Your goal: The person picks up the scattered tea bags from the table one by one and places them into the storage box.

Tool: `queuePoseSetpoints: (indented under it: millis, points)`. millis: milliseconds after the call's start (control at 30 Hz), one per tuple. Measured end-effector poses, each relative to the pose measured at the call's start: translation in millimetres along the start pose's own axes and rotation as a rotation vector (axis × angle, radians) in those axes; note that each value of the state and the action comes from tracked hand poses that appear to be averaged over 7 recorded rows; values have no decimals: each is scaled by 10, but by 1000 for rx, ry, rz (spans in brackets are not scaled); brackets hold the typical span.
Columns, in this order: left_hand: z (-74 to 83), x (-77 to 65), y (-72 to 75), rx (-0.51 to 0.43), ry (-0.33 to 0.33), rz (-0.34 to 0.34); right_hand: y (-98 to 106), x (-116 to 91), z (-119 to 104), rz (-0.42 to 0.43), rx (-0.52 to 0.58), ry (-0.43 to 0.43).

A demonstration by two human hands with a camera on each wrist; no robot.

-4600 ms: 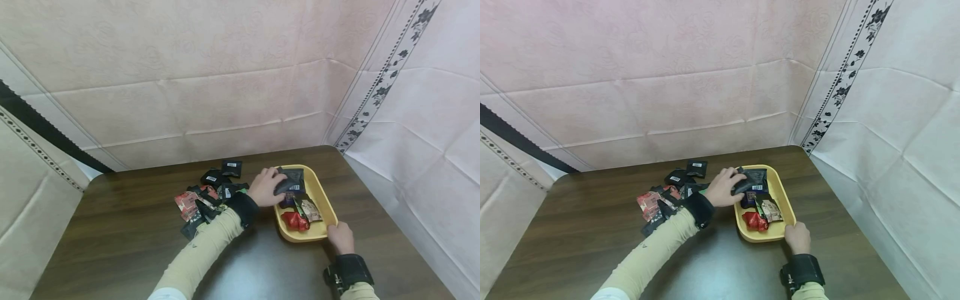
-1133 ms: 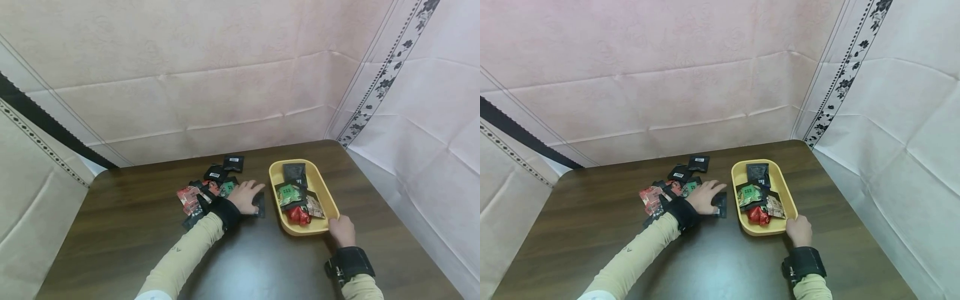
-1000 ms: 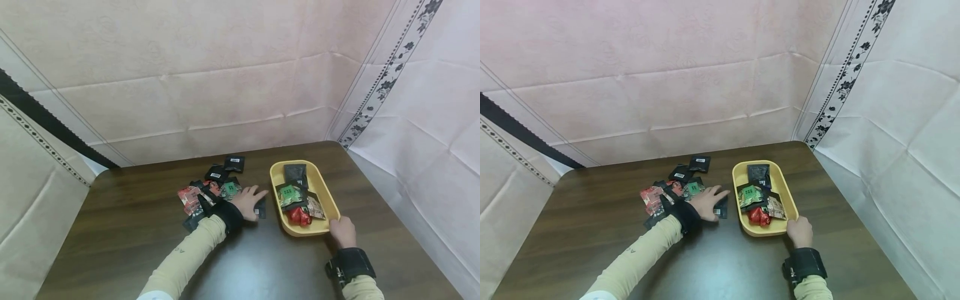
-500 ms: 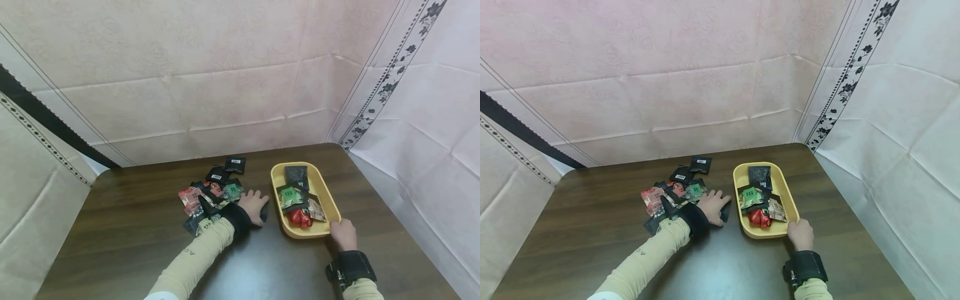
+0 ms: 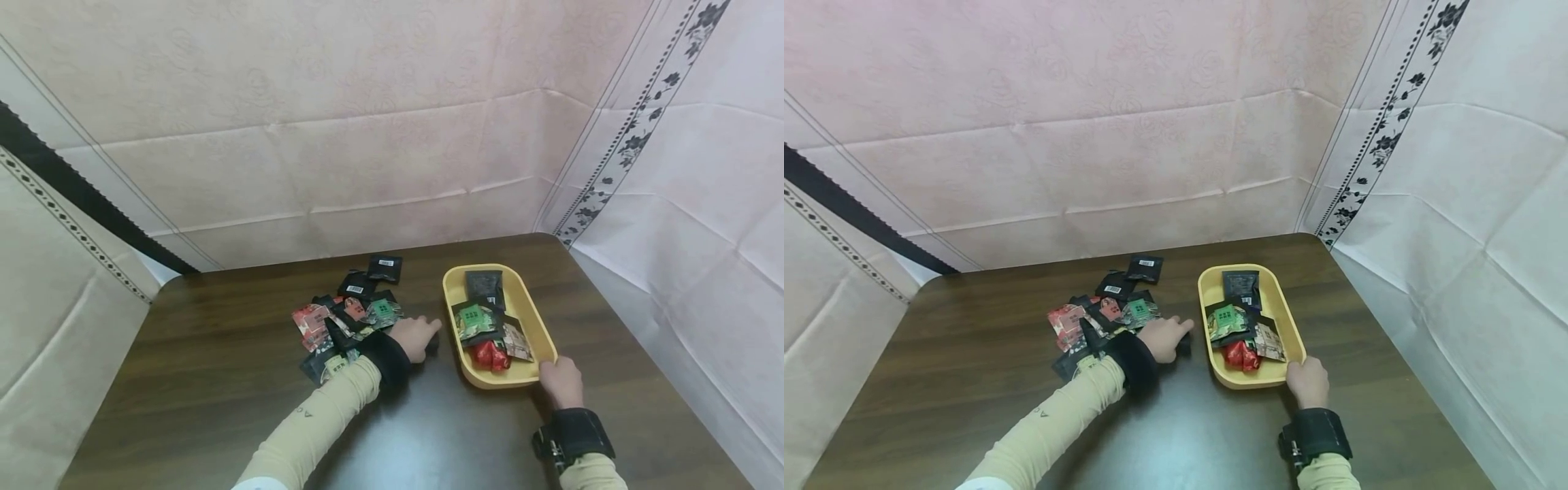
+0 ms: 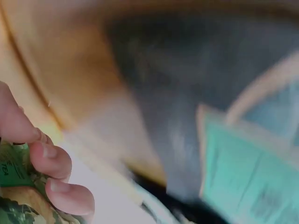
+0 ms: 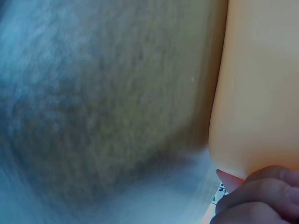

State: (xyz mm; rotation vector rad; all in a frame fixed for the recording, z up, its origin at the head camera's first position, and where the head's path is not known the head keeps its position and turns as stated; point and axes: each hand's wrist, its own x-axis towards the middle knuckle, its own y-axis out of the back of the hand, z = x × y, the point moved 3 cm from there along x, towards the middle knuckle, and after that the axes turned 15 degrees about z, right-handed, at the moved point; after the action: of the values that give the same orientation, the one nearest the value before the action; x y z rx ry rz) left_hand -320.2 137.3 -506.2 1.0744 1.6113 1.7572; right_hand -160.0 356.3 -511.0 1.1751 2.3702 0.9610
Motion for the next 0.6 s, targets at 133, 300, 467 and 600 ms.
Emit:
queuePoseSetpoints:
  millis: [133, 300, 467, 600]
  points:
    - [-57, 109, 178, -56, 21, 24, 38, 12, 14, -4, 3, -14]
    - [14, 315, 480, -154, 26, 74, 54, 20, 25, 20, 12, -23]
    - [238, 542, 639, -290, 12, 134, 37, -1, 10, 18, 9, -25]
    - [401, 655, 614, -291, -22, 185, 13, -32, -18, -2, 4, -23]
